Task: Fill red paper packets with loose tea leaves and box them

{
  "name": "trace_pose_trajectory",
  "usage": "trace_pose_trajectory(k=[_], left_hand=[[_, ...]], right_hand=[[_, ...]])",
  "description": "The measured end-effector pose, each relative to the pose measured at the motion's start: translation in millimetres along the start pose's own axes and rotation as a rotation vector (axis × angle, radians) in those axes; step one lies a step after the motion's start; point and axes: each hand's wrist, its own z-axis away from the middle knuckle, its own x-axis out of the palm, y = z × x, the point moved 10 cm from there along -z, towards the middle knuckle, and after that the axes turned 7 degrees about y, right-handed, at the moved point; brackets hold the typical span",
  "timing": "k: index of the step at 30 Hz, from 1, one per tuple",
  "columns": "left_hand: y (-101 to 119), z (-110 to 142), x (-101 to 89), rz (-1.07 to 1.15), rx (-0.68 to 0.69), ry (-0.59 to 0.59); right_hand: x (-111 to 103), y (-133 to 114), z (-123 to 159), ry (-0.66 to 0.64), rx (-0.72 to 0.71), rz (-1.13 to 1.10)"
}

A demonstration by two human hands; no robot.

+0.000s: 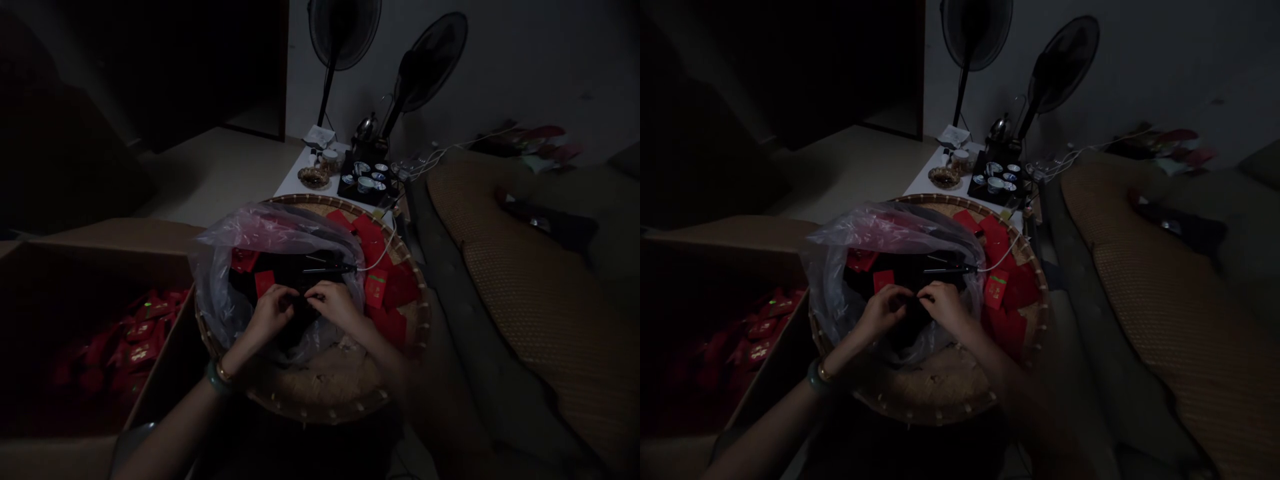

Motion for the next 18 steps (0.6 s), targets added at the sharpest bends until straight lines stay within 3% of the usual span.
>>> trace_pose_trajectory(k=[4,8,13,18], left_hand=[[-5.1,0.5,0.1,0.012,-0.010,-0.004],[-10.3,0.6,0.3,-0.018,-0.028,-0.004],[-6.0,0.5,-4.8,0.003,-0.020,0.025],[-15.2,1.8,-7.9,0.059,-0.104,0.027]], right_hand=[[-8.5,11.8,-0.7,0.049,0.039,0.025],[-7.6,18.6,4.3,-0.001,0.059,0.088],[21.4,-5.9,19.4,-0.145,-0.096,0.081],[40.6,-3.9,19.9,-0.157,-0.058,0.085]])
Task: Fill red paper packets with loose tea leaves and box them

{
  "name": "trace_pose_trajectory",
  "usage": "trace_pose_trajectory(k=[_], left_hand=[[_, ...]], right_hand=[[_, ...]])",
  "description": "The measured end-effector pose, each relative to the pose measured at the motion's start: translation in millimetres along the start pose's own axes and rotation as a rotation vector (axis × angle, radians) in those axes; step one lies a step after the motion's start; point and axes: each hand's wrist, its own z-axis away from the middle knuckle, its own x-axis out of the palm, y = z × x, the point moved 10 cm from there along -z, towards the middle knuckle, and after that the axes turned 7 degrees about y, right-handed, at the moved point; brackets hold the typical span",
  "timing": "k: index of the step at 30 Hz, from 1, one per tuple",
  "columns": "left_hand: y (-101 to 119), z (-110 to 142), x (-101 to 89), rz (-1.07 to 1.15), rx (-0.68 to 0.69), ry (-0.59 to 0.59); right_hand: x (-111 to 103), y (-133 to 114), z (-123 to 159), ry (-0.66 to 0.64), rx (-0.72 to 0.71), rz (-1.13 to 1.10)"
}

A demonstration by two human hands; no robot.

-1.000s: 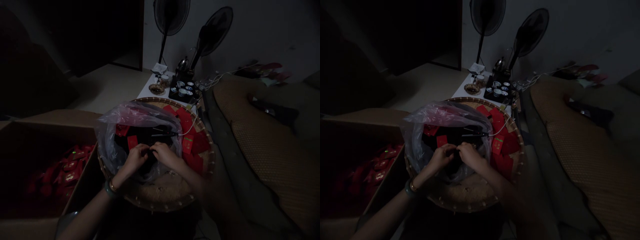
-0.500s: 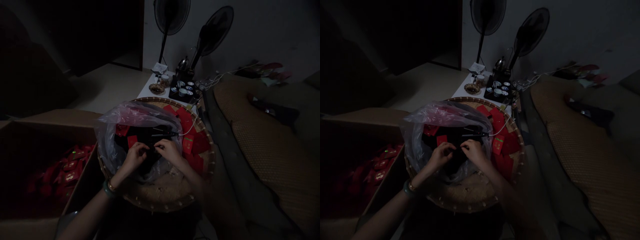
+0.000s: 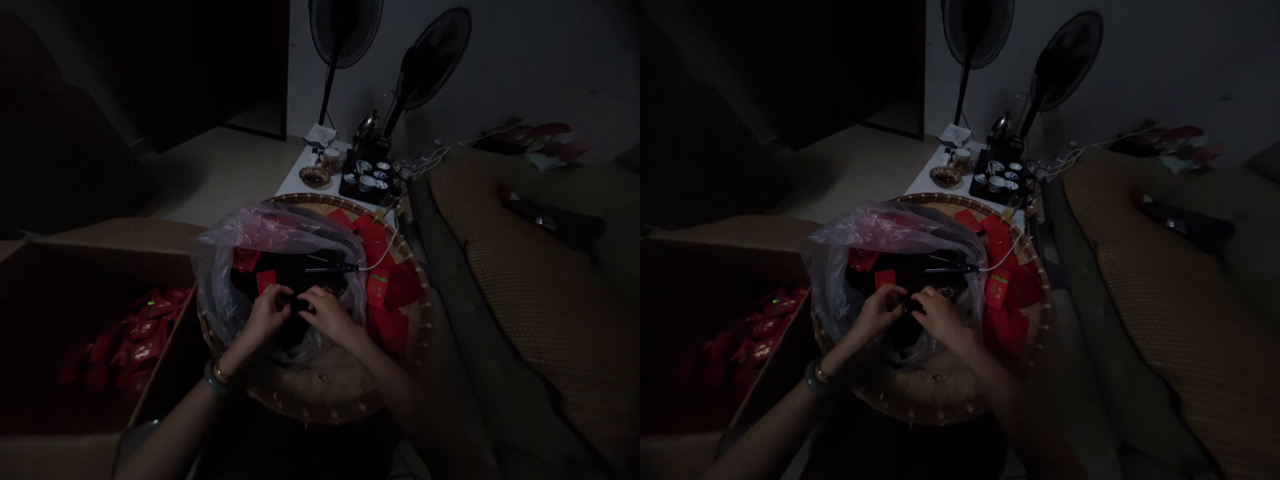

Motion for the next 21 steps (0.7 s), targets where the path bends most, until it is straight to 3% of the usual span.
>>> trace_pose_trajectory(k=[7,21], left_hand=[[-22.4,1.2,6.0,0.195,-0.114,0.002],[-21.6,9.1,6.1,0.233,-0.092,-0.003]], right_hand=[[-0.8,-1.0,1.4,-0.045,0.041,0.135],[4.4,-2.3,9.9,-0.115,-0.023,0.303]])
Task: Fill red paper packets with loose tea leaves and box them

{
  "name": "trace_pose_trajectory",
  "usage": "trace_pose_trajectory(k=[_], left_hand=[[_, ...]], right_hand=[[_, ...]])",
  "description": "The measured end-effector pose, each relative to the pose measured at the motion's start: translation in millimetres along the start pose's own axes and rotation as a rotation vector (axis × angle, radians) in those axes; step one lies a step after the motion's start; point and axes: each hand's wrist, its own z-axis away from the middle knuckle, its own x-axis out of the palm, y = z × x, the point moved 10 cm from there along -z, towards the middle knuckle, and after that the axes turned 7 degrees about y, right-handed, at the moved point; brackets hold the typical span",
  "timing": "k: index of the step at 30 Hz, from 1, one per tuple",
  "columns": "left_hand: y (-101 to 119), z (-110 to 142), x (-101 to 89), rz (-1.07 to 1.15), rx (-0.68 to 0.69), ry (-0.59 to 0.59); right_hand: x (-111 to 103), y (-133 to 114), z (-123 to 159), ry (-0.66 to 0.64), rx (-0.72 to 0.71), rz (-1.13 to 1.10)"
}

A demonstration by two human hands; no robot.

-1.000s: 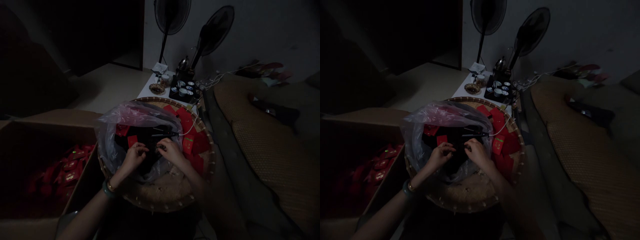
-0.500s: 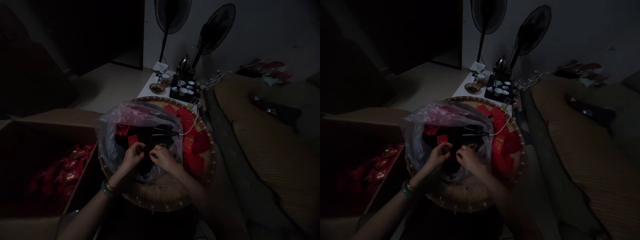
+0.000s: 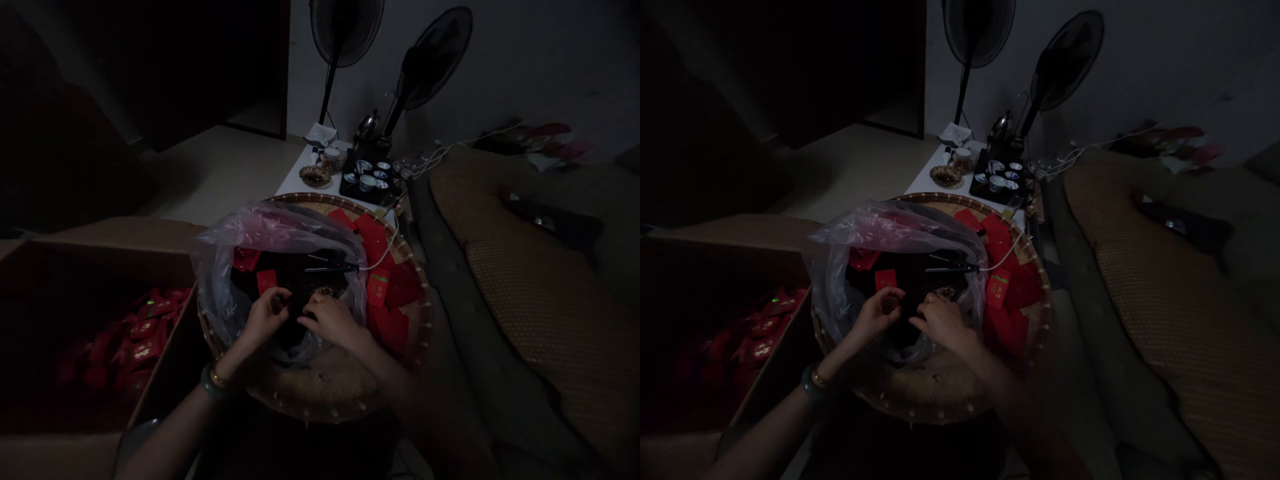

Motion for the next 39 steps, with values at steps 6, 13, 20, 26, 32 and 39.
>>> trace_pose_trajectory(k=[6,13,20,26,32,39], left_hand=[[-6.5,5.9,-2.2,0.038,0.001,-0.069],[-8.7,9.9,20.2,0.126,-0.078,-0.388],[-10.4,15.3,27.7,0.050,-0.193,-0.481],[-1.4,7.4,16.8,-0.046,-0.063,-0.403],[-1.5,11.7,28.0,0.074,-0.101,-0.403],[1.4,22.8,46.7,0.114,-0.173,-0.508]], right_hand=[[2.5,-0.4,7.3,0.032,-0.056,-0.064],[-30.1,24.0,0.8,0.239,0.054,-0.473],[-51.4,29.9,6.8,0.197,-0.030,-0.533],[-52.4,31.3,10.1,0.204,-0.041,-0.546],[-39.1,30.3,5.5,0.223,0.018,-0.535],[-37.0,37.1,3.9,0.290,0.087,-0.652]])
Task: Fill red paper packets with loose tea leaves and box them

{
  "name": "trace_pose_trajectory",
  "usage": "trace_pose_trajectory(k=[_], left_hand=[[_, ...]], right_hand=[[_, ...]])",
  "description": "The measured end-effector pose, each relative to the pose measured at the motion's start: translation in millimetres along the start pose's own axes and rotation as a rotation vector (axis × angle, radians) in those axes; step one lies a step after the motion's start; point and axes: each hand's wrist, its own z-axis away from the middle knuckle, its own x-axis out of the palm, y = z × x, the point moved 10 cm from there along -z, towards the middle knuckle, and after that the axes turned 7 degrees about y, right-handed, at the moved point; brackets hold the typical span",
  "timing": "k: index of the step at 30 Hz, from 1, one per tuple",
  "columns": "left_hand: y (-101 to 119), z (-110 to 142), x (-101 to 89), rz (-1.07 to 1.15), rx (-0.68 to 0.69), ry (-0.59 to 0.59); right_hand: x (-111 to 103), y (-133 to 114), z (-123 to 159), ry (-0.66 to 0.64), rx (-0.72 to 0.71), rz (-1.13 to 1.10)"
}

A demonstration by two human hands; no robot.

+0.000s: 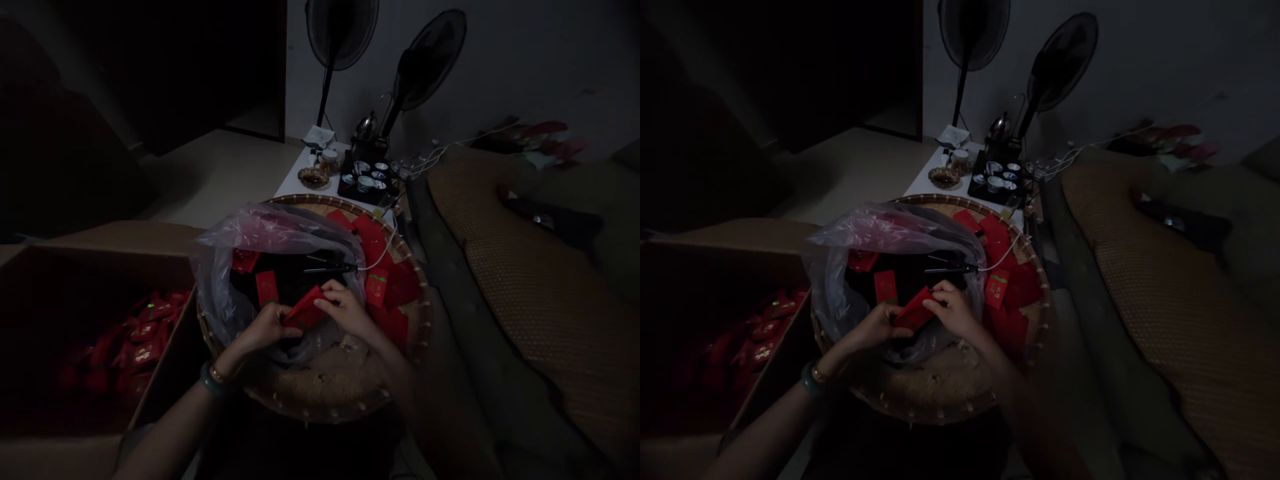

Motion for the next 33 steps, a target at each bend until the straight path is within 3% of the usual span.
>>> trace_pose_trajectory(k=[5,10,12,16,18,24,30,33], left_hand=[[-5.0,-3.7,-4.8,0.010,0.038,0.067],[3.4,-2.3,-20.2,-0.127,0.130,0.252],[7.0,-1.8,-15.7,-0.123,0.144,0.236],[-1.4,-2.1,8.9,0.024,0.035,0.044],[-4.3,-1.8,13.4,0.058,0.004,0.007],[4.5,-3.8,1.6,0.070,0.082,0.105],[14.6,-0.6,3.1,0.023,0.138,0.140],[16.5,1.9,3.6,0.016,0.157,0.127]], right_hand=[[-21.9,-19.8,4.6,0.123,-0.092,0.214],[-5.1,-27.3,11.9,-0.143,-0.145,0.428],[4.7,-23.2,12.2,-0.219,-0.134,0.448],[22.6,-23.2,11.5,-0.293,-0.170,0.438],[25.9,-27.4,13.3,-0.319,-0.197,0.431],[-0.3,-42.9,16.6,-0.209,-0.203,0.498],[26.0,-53.4,32.2,-0.348,-0.266,0.653],[30.8,-68.5,38.3,-0.335,-0.330,0.690]])
